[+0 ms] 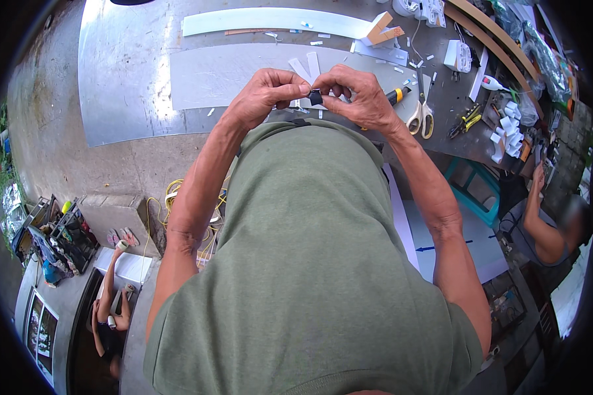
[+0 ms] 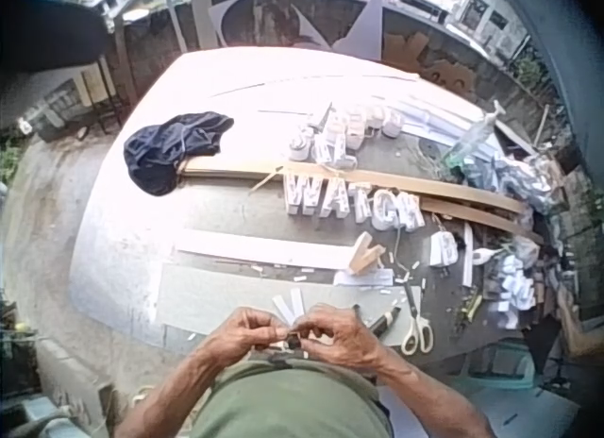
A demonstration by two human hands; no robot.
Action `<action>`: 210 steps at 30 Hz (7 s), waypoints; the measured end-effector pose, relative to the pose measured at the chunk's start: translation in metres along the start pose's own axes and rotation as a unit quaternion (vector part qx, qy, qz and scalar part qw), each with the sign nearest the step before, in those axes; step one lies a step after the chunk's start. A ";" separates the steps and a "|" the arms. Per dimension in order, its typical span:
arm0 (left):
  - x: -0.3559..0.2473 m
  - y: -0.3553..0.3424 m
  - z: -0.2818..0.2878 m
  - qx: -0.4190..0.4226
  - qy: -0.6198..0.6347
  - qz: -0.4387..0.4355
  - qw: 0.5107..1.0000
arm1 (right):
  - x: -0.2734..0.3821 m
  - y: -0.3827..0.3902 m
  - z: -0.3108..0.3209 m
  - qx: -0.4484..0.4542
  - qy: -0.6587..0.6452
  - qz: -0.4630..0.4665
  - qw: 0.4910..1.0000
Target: The user is seen connecting wires to a sign.
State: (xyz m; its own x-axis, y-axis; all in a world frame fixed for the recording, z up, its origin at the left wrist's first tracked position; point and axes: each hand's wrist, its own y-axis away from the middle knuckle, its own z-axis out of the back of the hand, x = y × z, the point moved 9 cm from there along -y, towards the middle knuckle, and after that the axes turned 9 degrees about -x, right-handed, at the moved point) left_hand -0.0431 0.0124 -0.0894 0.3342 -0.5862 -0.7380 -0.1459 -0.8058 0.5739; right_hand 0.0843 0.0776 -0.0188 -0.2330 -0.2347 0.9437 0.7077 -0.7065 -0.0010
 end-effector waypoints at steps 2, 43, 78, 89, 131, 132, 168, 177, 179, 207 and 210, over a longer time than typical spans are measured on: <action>0.000 0.001 -0.001 -0.011 -0.015 -0.006 1.000 | -0.003 0.001 0.000 -0.006 -0.007 -0.008 1.000; -0.012 0.016 -0.007 -0.114 -0.123 -0.056 0.984 | 0.015 0.015 0.012 -0.110 0.089 -0.030 0.989; -0.045 0.035 -0.012 -0.183 -0.342 -0.154 0.909 | 0.029 0.012 -0.003 -0.067 0.197 0.136 0.969; -0.052 0.033 -0.026 -0.157 -0.425 -0.271 0.849 | 0.019 0.013 -0.014 -0.041 0.237 0.095 0.966; 0.026 0.011 -0.001 -0.039 0.109 0.081 0.990 | 0.015 0.010 -0.010 -0.015 0.139 0.095 0.986; 0.024 0.012 -0.002 -0.038 0.113 0.079 0.990 | 0.016 0.011 -0.009 -0.025 0.154 0.117 0.981; -0.045 0.039 -0.017 -0.122 -0.309 -0.268 0.904 | -0.014 0.014 -0.004 -0.005 -0.010 -0.122 0.992; -0.050 0.042 -0.027 -0.089 -0.323 -0.292 0.896 | -0.031 0.027 -0.007 -0.008 -0.064 -0.200 0.978; -0.048 0.041 -0.027 -0.078 -0.322 -0.297 0.896 | -0.029 0.029 -0.009 -0.012 -0.075 -0.208 0.975; -0.015 0.024 -0.009 -0.091 -0.131 -0.038 0.987 | 0.042 0.028 0.001 -0.135 0.152 0.161 0.966; -0.015 0.025 -0.009 -0.093 -0.125 -0.026 0.987 | 0.044 0.026 0.005 -0.155 0.177 0.163 0.958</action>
State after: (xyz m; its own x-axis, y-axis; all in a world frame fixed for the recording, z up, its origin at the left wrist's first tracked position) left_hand -0.0432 0.0014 -0.0608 0.0931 -0.5653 -0.8196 0.0471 -0.8197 0.5708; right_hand 0.0961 0.0524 0.0247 -0.2832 -0.6491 0.7060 0.5626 -0.7086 -0.4258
